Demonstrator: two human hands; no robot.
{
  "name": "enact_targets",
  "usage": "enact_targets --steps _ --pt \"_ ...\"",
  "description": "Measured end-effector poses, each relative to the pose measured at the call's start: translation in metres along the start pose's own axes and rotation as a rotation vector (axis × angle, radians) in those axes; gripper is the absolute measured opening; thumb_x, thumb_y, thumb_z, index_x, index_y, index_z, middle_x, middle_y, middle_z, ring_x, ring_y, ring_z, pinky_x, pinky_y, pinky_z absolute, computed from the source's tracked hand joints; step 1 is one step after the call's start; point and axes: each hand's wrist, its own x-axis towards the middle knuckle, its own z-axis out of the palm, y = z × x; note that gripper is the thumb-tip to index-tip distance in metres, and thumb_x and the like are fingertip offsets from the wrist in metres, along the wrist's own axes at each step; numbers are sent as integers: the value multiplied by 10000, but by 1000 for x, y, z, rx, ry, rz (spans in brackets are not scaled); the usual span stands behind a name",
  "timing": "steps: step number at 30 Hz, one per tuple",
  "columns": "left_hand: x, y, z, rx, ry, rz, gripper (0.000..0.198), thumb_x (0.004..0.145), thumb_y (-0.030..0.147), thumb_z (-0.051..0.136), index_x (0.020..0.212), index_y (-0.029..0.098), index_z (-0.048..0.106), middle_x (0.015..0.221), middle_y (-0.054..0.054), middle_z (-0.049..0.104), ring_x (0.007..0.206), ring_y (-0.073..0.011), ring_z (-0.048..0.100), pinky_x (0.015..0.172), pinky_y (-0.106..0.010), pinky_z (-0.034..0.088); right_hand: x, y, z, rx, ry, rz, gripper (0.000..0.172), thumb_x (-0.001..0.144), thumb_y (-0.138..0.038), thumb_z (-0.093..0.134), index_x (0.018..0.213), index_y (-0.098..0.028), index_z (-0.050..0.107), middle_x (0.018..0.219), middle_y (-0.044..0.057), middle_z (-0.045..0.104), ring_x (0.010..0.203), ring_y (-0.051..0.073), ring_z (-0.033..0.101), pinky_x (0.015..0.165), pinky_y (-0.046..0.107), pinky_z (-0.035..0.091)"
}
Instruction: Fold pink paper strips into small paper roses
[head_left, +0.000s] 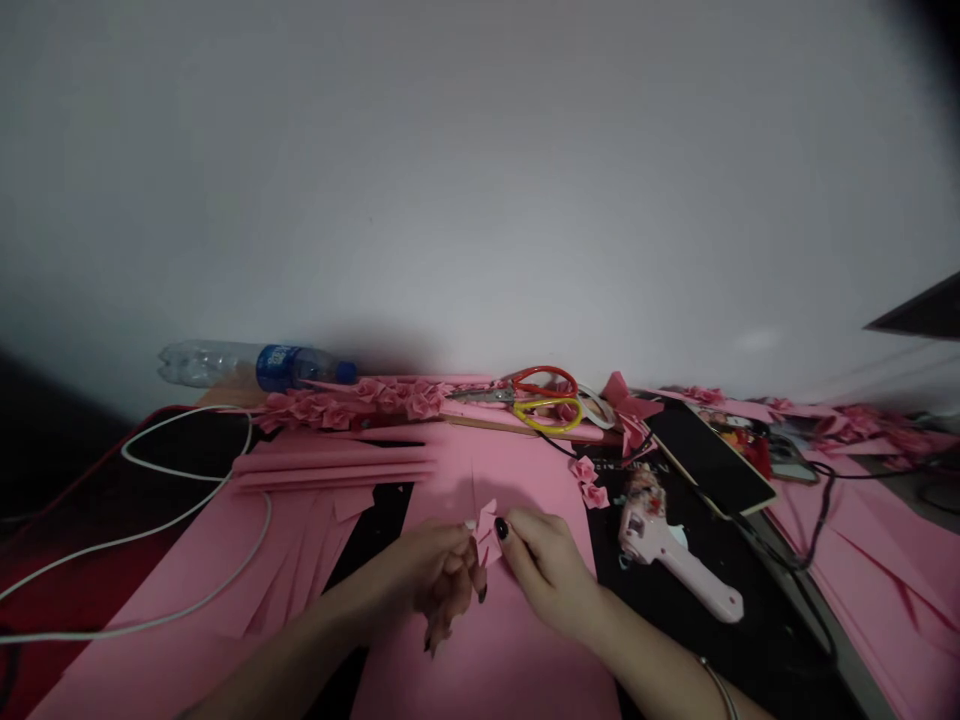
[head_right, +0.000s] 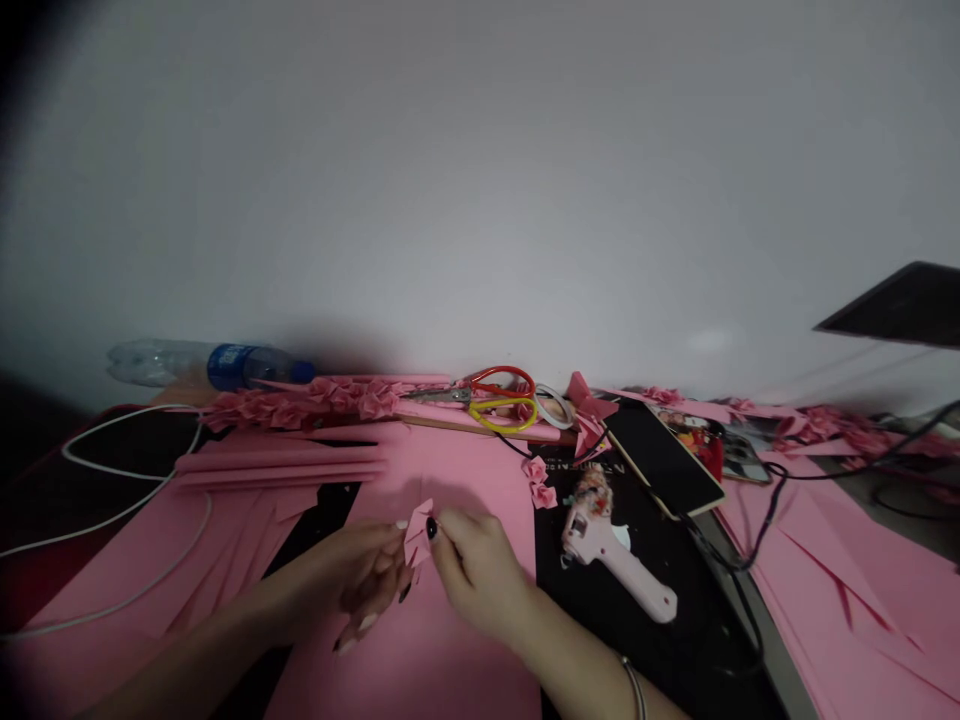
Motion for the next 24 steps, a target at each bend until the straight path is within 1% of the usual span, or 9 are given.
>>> enact_targets --steps 3,7,11,14,16,18,22,24 --pt "-6 7 5 -50 52 -8 397 739 472 440 568 132 556 361 34 457 240 -47 334 264 -162 242 -1 1 2 -22 13 -8 247 883 -160 331 648 -210 276 581 -43 347 532 115 345 530 249 240" --pt "-12 15 7 -60 97 -59 308 750 381 462 587 136 554 369 56 417 262 -41 309 292 -164 186 -3 2 3 -42 6 -21 240 881 -147 331 656 -210 274 586 -45 338 532 114 338 529 252 228" --pt "-13 16 3 -121 148 -69 265 756 374 533 615 150 519 407 80 406 302 -25 270 333 -161 176 -4 2 3 -40 22 -35 244 874 -143 337 653 -210 257 590 -44 332 536 114 331 529 250 227" --pt "-12 16 3 -96 147 -35 287 727 384 601 589 156 495 407 87 402 298 -22 274 328 -162 173 -5 1 1 -17 11 -35 247 884 -153 325 654 -210 257 586 -45 331 535 114 333 525 247 229" --pt "-10 15 5 -76 149 8 282 723 380 611 587 156 505 417 76 435 298 -27 316 321 -161 189 -6 0 0 -5 -15 -36 248 896 -165 317 657 -209 265 589 -44 336 536 114 336 526 246 235" --pt "-9 13 7 -60 153 37 287 730 389 600 585 153 525 433 61 478 309 -36 375 322 -155 235 -8 1 -3 -8 -55 -44 247 902 -173 317 660 -208 278 590 -43 345 540 114 342 530 245 242" --pt "-2 6 8 30 170 44 454 755 553 498 552 149 534 409 34 510 307 -71 456 317 -166 342 -9 3 -8 -44 -110 -41 249 892 -164 331 650 -206 292 581 -44 342 536 115 347 526 246 244" --pt "2 0 8 122 150 43 459 722 564 535 526 149 507 375 32 502 280 -84 467 294 -170 351 -8 2 -10 -40 -145 -50 241 891 -155 328 656 -204 314 591 -41 359 544 115 361 531 243 254"
